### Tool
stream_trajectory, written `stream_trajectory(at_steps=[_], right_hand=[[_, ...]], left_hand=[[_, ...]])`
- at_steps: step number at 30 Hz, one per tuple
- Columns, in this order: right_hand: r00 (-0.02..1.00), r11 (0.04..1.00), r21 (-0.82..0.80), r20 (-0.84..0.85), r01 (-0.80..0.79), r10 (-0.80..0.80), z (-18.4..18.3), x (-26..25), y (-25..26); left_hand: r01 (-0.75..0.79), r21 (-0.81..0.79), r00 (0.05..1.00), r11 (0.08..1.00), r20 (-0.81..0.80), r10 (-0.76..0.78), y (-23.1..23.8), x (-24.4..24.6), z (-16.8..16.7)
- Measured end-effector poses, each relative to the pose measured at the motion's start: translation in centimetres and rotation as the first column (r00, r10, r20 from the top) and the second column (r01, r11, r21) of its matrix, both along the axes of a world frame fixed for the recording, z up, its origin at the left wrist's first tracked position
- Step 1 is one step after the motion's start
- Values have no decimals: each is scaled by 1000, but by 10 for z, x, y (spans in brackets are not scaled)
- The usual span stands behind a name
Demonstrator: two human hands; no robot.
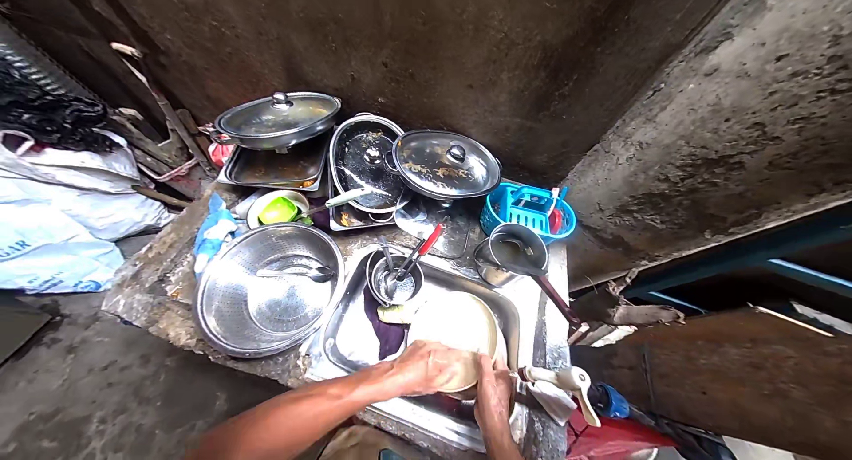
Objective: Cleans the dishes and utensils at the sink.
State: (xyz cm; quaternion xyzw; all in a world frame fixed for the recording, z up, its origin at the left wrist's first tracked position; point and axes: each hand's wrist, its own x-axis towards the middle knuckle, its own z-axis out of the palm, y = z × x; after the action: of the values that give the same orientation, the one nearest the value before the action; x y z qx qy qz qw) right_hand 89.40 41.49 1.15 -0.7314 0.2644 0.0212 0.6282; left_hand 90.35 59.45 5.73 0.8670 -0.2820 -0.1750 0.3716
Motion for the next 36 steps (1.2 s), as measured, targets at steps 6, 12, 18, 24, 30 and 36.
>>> stream_trajectory(at_steps=[6,12,18,24,30,36], right_hand=[[981,973,-145,51,-177,186,20,3,39],[947,905,-281,-50,-319,319,-7,-11,63],[976,959,-186,-45,-216,211,5,-30,62],[990,975,-181,-85,-128,114,0,-47,63],[988,980,-151,-93,-134,121,-3,-53,72],[983,977,-150,-122,-154,136,-6,-54,78]], left_hand=[[-643,-109,708,758,295,642,186,53,86],[-935,257,278,242,111,954,392,103,46],[-838,456,285,299,-103,953,435,128,1],[-894,358,201,268,-213,956,444,122,0],[-959,258,15,113,-353,936,481,108,7],[-976,212,-32,42,-337,941,508,79,15]])
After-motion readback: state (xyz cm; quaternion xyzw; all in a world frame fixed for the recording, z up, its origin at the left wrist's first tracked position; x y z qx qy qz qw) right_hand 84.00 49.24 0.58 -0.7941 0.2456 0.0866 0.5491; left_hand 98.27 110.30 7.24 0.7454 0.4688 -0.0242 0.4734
